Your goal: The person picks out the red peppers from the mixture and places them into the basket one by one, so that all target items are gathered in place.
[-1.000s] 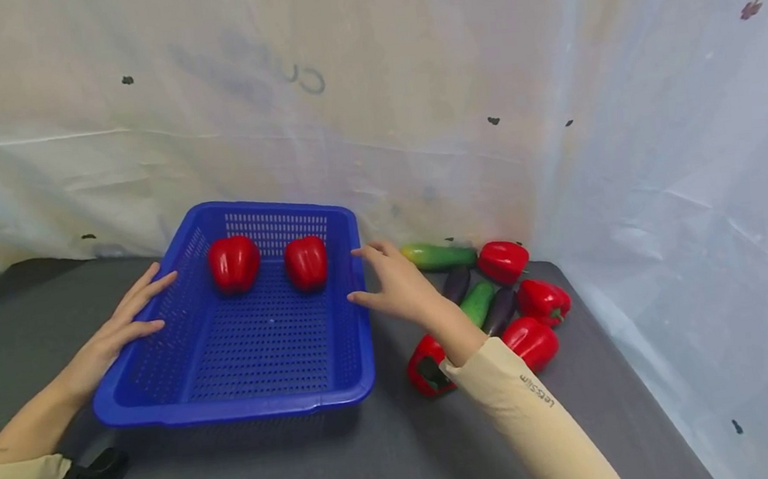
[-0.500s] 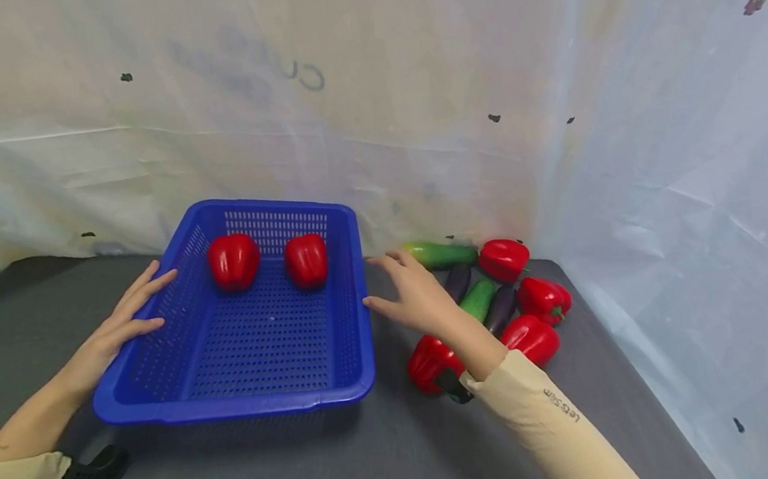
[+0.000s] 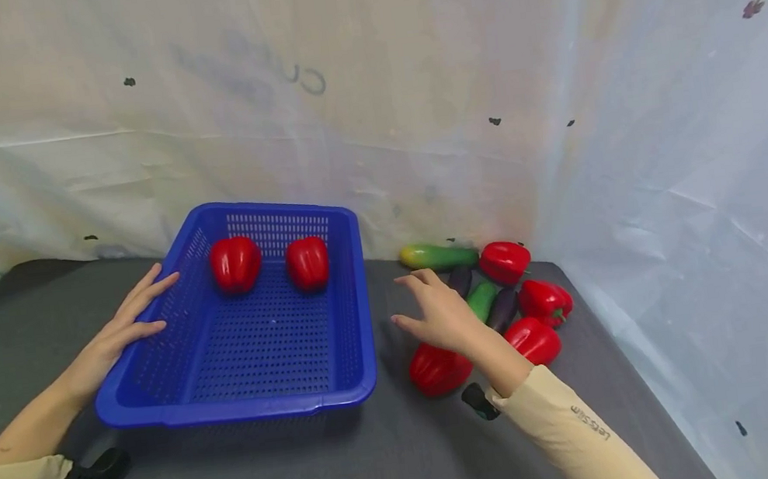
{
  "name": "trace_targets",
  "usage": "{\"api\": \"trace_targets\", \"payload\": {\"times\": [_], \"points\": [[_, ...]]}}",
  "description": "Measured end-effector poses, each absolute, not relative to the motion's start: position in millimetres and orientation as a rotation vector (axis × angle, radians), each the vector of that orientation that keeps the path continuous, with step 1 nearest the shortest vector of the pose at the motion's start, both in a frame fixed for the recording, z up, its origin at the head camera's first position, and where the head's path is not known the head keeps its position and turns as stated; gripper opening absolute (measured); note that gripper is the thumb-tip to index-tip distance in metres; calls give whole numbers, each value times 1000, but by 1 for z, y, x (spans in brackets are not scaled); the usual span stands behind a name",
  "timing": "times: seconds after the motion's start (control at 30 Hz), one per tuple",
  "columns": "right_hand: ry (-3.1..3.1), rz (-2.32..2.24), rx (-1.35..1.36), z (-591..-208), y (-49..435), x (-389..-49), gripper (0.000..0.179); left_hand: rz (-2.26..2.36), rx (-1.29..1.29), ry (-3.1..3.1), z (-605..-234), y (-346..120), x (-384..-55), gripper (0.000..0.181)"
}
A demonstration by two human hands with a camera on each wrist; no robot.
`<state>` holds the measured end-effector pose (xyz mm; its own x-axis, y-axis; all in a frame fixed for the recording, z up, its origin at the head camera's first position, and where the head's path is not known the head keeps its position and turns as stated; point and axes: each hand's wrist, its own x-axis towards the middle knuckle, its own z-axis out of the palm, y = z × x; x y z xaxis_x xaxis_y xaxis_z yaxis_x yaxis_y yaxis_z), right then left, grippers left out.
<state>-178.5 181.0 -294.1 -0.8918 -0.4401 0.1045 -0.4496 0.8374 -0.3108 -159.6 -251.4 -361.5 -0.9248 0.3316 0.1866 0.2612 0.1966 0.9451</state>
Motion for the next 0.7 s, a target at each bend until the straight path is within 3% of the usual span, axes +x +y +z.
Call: {"api": "trace_targets", "payload": {"times": [0.7], "points": [[-2947, 527, 704, -317, 207, -164, 53, 1846, 570, 2393, -362, -250, -160, 56]]}}
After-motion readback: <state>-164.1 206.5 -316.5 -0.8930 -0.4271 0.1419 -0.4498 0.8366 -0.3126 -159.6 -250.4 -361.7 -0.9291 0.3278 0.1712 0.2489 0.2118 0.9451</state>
